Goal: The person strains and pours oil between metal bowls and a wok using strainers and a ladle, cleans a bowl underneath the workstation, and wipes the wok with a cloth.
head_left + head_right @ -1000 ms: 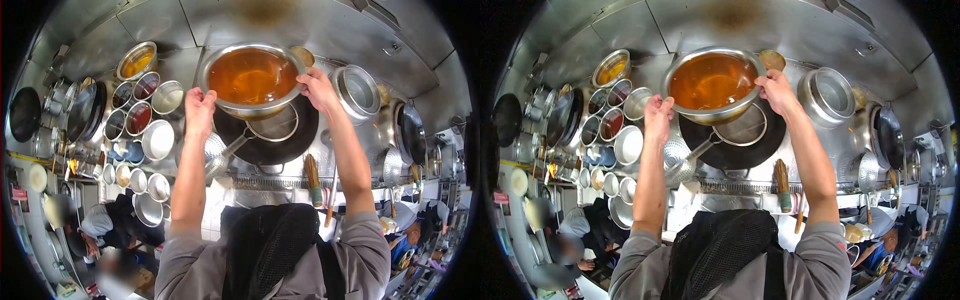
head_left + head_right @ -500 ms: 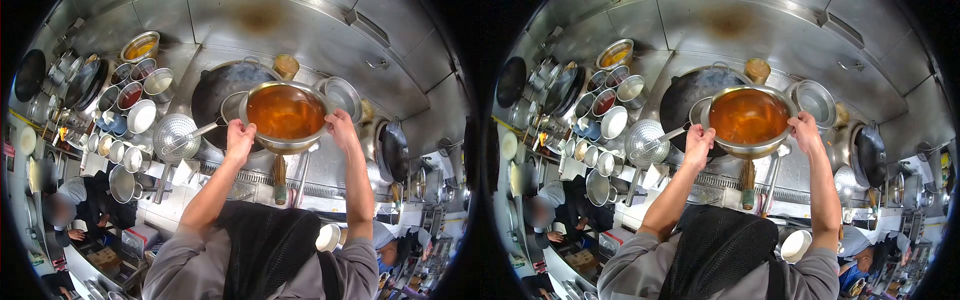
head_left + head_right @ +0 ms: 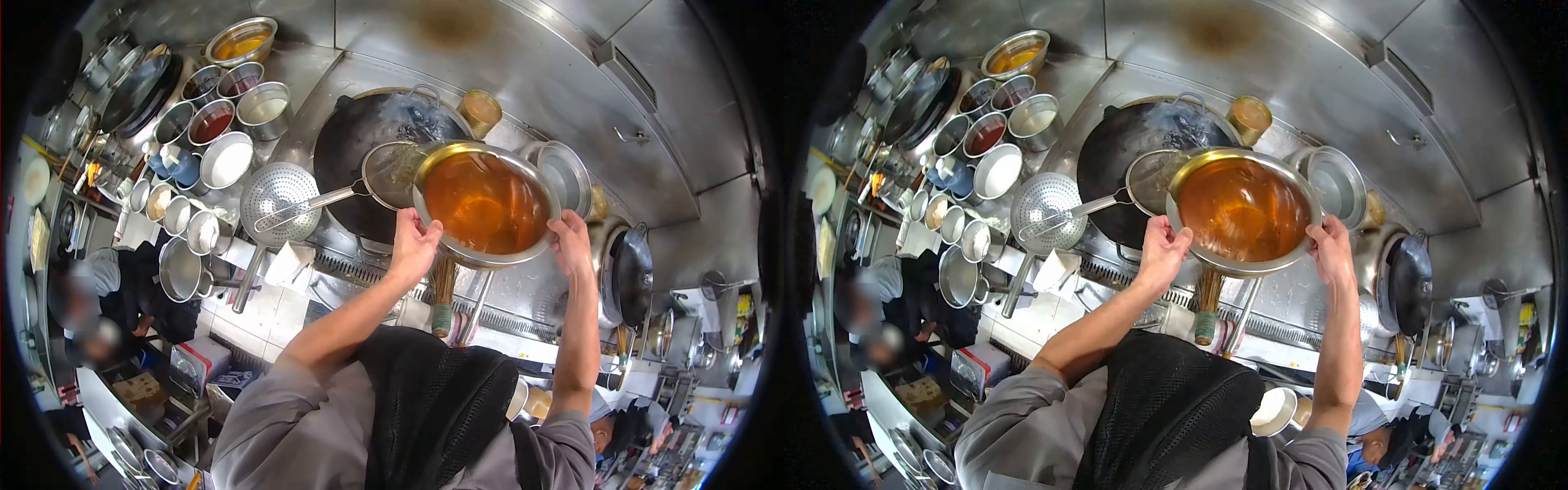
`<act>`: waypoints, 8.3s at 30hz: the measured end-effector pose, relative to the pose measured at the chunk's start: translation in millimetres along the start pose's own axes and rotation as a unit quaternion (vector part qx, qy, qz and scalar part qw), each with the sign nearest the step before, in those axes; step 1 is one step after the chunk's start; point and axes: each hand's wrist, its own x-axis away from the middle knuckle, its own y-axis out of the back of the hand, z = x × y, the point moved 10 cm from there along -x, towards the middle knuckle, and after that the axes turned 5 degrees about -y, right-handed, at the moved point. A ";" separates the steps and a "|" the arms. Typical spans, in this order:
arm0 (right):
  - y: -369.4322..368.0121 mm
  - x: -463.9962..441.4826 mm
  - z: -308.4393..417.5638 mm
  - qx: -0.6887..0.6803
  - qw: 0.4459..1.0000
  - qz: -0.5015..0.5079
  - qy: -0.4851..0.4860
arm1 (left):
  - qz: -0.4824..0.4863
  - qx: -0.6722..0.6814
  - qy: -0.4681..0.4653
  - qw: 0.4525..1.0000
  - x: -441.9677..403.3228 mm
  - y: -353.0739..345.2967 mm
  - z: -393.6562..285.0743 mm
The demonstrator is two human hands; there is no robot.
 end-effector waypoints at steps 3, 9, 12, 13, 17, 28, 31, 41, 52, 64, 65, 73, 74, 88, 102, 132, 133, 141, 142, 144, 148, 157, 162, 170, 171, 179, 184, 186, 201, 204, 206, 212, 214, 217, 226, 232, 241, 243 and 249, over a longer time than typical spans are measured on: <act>-3.7 3.6 2.4 -0.004 1.000 -0.007 0.002 | 0.000 -0.010 -0.035 0.999 0.8 1.1 11.0; -4.5 6.2 2.2 0.005 1.000 -0.001 0.014 | 0.004 -0.029 -0.049 0.998 9.4 2.3 16.1; -4.3 8.8 2.4 0.013 1.000 -0.006 0.005 | 0.006 -0.026 -0.006 1.000 15.9 3.0 11.4; -4.9 10.6 2.5 0.019 1.000 -0.007 0.003 | 0.008 -0.020 0.014 1.000 18.0 3.0 13.3; -6.3 16.2 2.7 0.033 0.999 -0.015 -0.001 | 0.011 -0.027 0.013 0.999 21.8 4.5 17.8; 6.6 22.8 -1.3 0.034 0.999 -0.026 0.011 | 0.041 -0.007 0.034 0.999 29.1 -2.4 13.5; 9.3 25.5 0.0 0.040 0.998 -0.034 0.018 | 0.041 -0.027 -0.004 0.999 25.7 -2.7 19.1; 19.1 32.1 0.9 0.046 0.994 -0.095 0.017 | 0.051 0.016 0.051 0.997 26.0 -13.2 18.8; 14.8 16.4 17.8 0.083 0.989 -0.118 0.033 | 0.061 0.023 0.055 0.996 15.4 -14.5 20.2; 4.1 9.3 35.8 0.155 0.977 -0.139 0.055 | 0.057 -0.040 0.012 0.997 1.2 -7.0 37.5; 8.9 4.6 32.3 0.161 0.975 -0.140 0.065 | 0.060 -0.045 0.008 0.997 1.1 -7.8 36.6; 10.5 1.0 25.0 0.157 0.977 -0.141 0.035 | 0.063 -0.043 -0.010 0.997 -7.9 -8.7 40.8; 11.9 -0.4 23.3 0.160 0.976 -0.144 0.039 | 0.064 -0.043 -0.010 0.997 -8.3 -8.7 42.3; 12.9 2.4 50.0 0.233 0.951 -0.175 0.098 | 0.071 -0.002 0.070 0.995 1.0 -13.6 34.6; -2.7 2.3 78.8 0.221 0.962 -0.149 0.050 | 0.078 0.072 0.100 0.989 -2.2 -20.2 29.8; -72.4 -81.5 138.5 0.416 0.900 -0.119 0.042 | 0.071 0.143 0.236 0.958 -26.1 -26.1 63.4; -74.8 -82.7 140.9 0.424 0.896 -0.122 0.044 | 0.073 0.144 0.237 0.958 -26.9 -26.4 64.1; -93.2 -84.2 159.7 0.473 0.871 -0.130 0.032 | 0.076 0.129 0.241 0.959 -32.7 -24.6 65.2; -96.0 -85.1 162.2 0.478 0.868 -0.130 0.035 | 0.072 0.121 0.242 0.960 -33.0 -23.7 64.7; -103.6 -86.6 169.4 0.506 0.852 -0.124 0.050 | 0.069 0.128 0.245 0.959 -34.1 -24.1 63.9; -115.8 -90.4 182.0 0.549 0.819 -0.137 0.097 | 0.076 0.146 0.245 0.956 -37.8 -25.1 61.9; -138.9 -88.1 202.2 0.557 0.810 -0.128 0.133 | 0.109 0.184 0.230 0.949 -49.7 -23.9 54.6; -152.6 -87.4 209.6 0.564 0.805 -0.122 0.136 | 0.105 0.195 0.219 0.950 -51.7 -18.2 33.0; -165.4 -86.2 210.8 0.557 0.809 -0.114 0.149 | 0.098 0.181 0.228 0.952 -54.3 -8.0 37.2; -166.3 -86.7 210.3 0.554 0.811 -0.115 0.150 | 0.089 0.180 0.230 0.952 -53.2 -5.9 34.4; -185.8 -79.9 215.9 0.568 0.798 -0.112 0.168 | 0.079 0.193 0.226 0.952 -55.7 -1.8 47.9; -195.4 -70.2 218.3 0.556 0.808 -0.105 0.164 | 0.080 0.191 0.220 0.953 -57.8 4.2 51.2; -196.4 -70.4 218.1 0.556 0.805 -0.109 0.175 | 0.078 0.188 0.216 0.955 -60.2 7.7 53.9; -64.0 -69.9 11.4 0.076 0.989 -0.087 0.091 | 0.028 -0.037 -0.101 0.994 -77.0 47.4 -3.4; -50.2 -69.6 -29.6 -0.033 0.992 -0.095 0.076 | 0.051 -0.126 -0.136 0.981 -74.5 39.9 -26.4; -47.0 -66.3 -33.1 -0.039 0.992 -0.101 0.070 | 0.044 -0.134 -0.153 0.978 -73.8 35.5 -33.1; -79.9 -97.6 -27.7 -0.037 0.990 -0.053 0.125 | -0.003 -0.142 -0.198 0.970 -62.0 58.0 -63.0; -110.2 -91.4 -19.3 0.003 0.991 -0.016 0.130 | -0.032 -0.112 -0.219 0.969 -45.2 79.8 -74.4; -165.3 -63.5 -16.8 -0.019 0.989 0.064 0.133 | -0.071 -0.123 -0.226 0.964 1.0 119.1 -94.5; -217.3 25.4 -8.4 -0.042 0.958 0.272 0.076 | -0.224 -0.147 -0.195 0.944 155.6 148.1 -136.5; -243.9 59.2 46.8 0.025 0.937 0.263 0.229 | -0.283 -0.105 -0.200 0.932 207.6 178.1 -133.7; -355.4 219.7 12.2 0.125 0.890 0.381 0.218 | -0.397 -0.106 -0.220 0.885 374.8 271.1 -119.1; -385.5 235.6 -34.4 0.132 0.880 0.390 0.235 | -0.421 -0.148 -0.203 0.872 414.7 289.1 -107.4; -419.3 276.6 -121.1 0.224 0.859 0.424 0.180 | -0.465 -0.097 -0.141 0.869 479.5 327.9 -57.7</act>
